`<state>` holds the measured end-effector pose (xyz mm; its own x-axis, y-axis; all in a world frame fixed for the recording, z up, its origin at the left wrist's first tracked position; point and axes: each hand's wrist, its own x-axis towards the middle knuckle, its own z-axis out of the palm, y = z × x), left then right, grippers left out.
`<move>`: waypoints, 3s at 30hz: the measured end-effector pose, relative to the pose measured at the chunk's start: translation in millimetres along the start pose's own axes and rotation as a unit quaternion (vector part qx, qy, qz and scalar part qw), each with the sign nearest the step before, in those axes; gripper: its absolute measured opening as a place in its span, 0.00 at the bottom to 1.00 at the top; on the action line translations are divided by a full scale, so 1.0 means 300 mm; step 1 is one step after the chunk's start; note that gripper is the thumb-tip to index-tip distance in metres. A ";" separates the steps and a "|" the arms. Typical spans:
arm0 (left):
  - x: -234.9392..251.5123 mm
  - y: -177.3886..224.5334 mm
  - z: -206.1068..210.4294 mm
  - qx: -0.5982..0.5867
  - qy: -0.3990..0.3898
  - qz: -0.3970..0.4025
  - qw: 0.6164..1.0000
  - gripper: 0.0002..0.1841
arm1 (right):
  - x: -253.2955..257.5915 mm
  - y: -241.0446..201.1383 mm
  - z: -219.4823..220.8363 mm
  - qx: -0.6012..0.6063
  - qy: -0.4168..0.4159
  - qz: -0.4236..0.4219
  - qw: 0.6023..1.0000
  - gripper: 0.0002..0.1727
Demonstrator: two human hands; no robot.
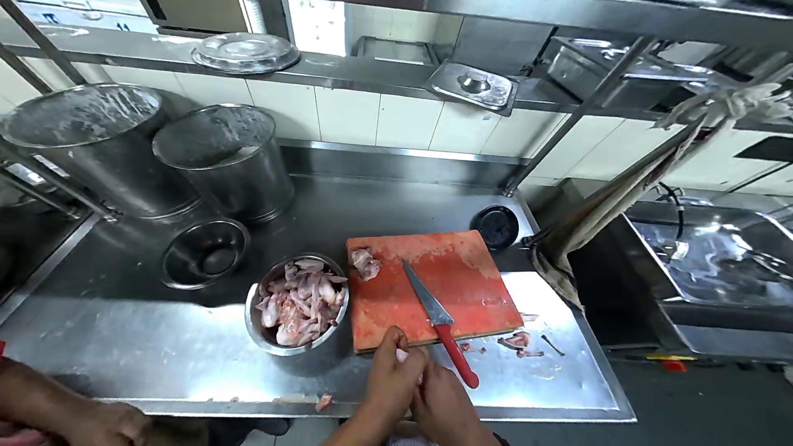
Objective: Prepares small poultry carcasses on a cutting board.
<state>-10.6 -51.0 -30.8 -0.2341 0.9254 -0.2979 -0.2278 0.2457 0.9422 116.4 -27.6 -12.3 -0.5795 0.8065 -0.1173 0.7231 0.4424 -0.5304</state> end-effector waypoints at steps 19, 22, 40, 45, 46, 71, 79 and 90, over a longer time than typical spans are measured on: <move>0.017 -0.009 -0.021 0.033 -0.004 0.004 0.999 0.14 | 0.013 0.000 0.010 0.030 -0.049 0.011 0.998 0.21; 0.018 0.003 -0.016 -0.015 0.051 0.034 0.998 0.12 | 0.023 -0.018 -0.003 0.034 -0.090 0.028 0.995 0.24; -0.001 0.097 -0.064 -0.167 0.020 -0.135 0.976 0.27 | -0.004 -0.003 -0.012 0.015 -0.080 0.041 0.996 0.20; -0.001 0.098 -0.083 -0.252 -0.032 -0.136 0.957 0.32 | -0.034 0.021 -0.001 0.016 -0.006 0.006 1.000 0.18; 0.003 0.099 -0.089 -0.259 -0.041 -0.132 0.956 0.34 | -0.035 0.024 0.005 0.009 0.021 -0.003 1.000 0.17; 0.107 0.073 -0.057 0.442 -0.118 0.425 0.782 0.32 | 0.010 0.089 -0.251 0.075 -0.111 -0.002 0.991 0.16; 0.122 0.083 0.085 0.148 -0.025 0.372 0.916 0.35 | -0.005 0.052 -0.161 0.131 0.140 -0.085 0.978 0.24; 0.065 0.140 0.105 0.000 -0.128 0.162 0.978 0.31 | -0.008 0.028 -0.085 0.093 0.263 -0.115 0.953 0.24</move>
<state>5.2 -13.5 7.8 -0.0499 0.9966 0.0651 -0.1801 -0.0731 0.9809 133.5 -15.8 5.0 -0.4110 0.8035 0.4306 0.4918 0.5932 -0.6374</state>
